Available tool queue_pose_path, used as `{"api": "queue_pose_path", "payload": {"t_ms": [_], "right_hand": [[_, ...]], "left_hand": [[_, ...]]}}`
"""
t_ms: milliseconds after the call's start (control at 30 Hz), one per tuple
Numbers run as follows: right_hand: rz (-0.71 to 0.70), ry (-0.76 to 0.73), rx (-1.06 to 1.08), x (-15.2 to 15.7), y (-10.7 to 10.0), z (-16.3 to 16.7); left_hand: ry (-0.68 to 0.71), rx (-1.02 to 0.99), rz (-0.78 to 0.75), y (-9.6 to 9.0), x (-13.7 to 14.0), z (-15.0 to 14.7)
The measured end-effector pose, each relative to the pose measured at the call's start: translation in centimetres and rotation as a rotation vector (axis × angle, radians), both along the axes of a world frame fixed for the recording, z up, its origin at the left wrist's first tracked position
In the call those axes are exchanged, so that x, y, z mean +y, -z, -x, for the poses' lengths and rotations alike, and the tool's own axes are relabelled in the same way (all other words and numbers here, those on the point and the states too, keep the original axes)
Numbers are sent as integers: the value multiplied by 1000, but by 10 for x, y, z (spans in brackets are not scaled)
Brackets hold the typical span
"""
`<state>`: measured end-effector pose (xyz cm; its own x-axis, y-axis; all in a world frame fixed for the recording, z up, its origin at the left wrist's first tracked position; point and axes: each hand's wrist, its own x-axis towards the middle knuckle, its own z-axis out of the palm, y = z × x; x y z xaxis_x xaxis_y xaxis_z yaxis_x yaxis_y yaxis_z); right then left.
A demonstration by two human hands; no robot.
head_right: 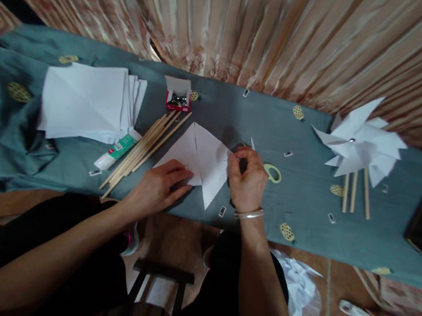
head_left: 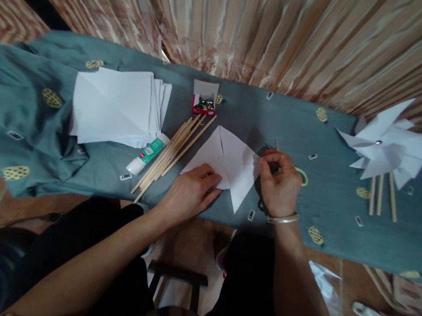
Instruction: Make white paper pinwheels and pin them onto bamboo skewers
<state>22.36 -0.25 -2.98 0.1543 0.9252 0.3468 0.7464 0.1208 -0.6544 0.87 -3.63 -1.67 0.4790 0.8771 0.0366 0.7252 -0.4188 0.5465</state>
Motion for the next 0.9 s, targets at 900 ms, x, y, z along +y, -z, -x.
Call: {"api": "queue_pose_path", "payload": {"t_ms": [900], "right_hand": [[39, -344, -243, 56, 12, 38]], "left_hand": [[71, 168, 59, -11, 6, -6]]}}
